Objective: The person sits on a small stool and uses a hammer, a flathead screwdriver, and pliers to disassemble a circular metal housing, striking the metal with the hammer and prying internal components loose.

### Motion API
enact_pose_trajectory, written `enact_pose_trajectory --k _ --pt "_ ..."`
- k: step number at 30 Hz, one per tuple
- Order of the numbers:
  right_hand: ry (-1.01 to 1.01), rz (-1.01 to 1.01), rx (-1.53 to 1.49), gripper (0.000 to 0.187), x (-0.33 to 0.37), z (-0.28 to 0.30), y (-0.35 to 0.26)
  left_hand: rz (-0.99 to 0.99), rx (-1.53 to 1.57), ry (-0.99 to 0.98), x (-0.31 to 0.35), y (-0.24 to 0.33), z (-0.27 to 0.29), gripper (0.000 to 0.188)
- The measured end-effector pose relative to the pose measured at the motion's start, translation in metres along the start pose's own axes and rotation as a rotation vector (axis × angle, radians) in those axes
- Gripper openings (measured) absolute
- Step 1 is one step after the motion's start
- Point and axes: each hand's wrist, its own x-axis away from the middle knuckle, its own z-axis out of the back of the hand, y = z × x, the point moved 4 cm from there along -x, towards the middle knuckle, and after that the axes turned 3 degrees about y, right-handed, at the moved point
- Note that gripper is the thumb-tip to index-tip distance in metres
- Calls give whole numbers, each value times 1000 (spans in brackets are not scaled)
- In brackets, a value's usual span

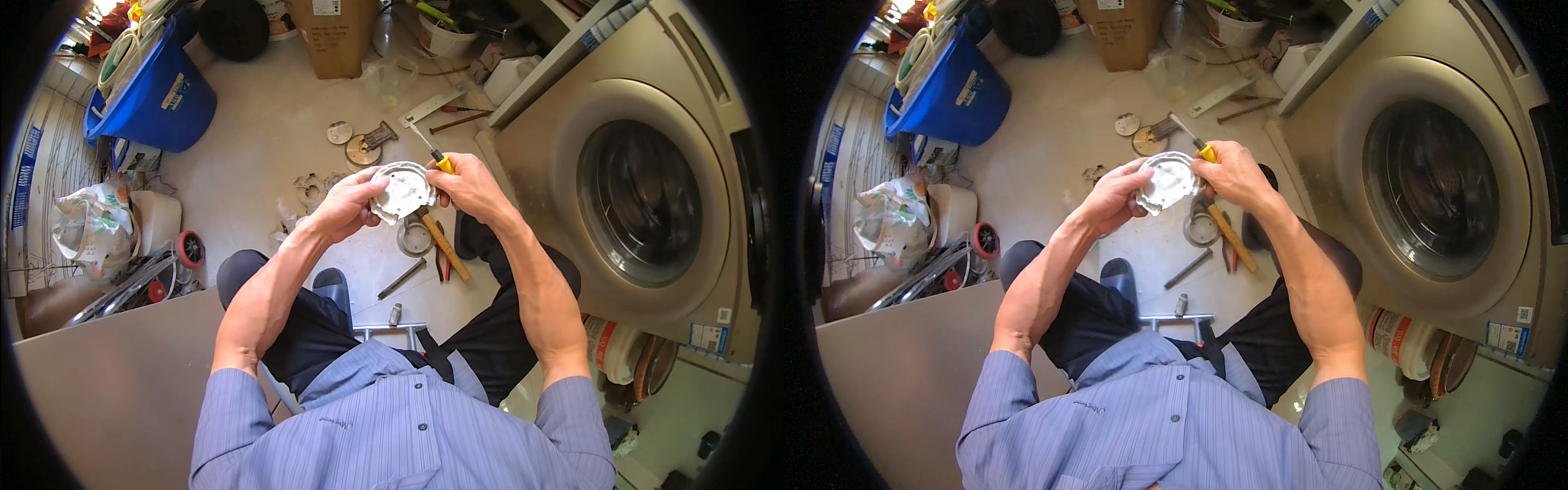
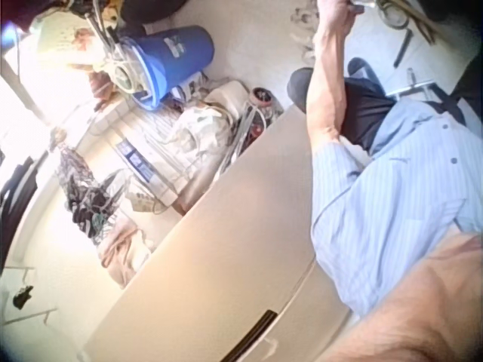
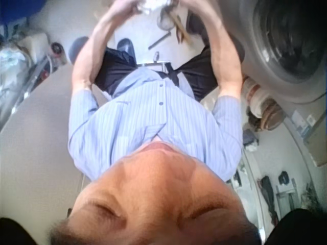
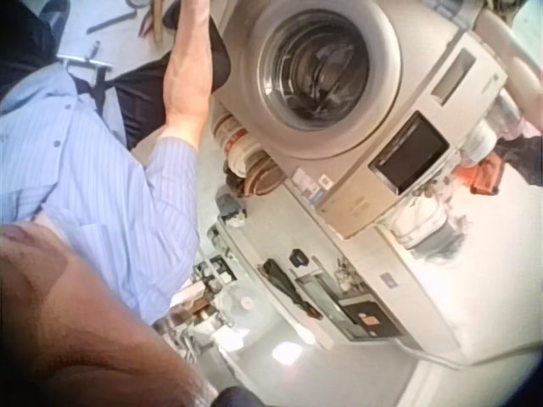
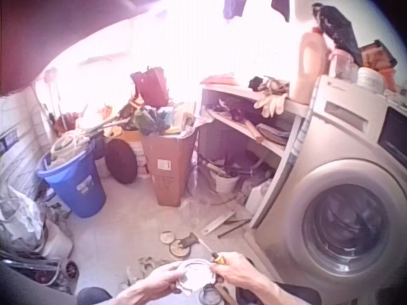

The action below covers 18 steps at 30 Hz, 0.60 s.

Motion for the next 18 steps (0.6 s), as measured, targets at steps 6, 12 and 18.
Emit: enact_pose_trajectory --k 6,12,18 --pt "66 -164 -80 18 -13 -1 3 -15 335 12 -7 1 5 38" --pt "59 -224 -96 17 -22 -5 4 -37 310 -7 -10 -1 11 40" --pt "46 -212 -84 18 -19 -14 -6 -150 311 -169 1 0 8 52"
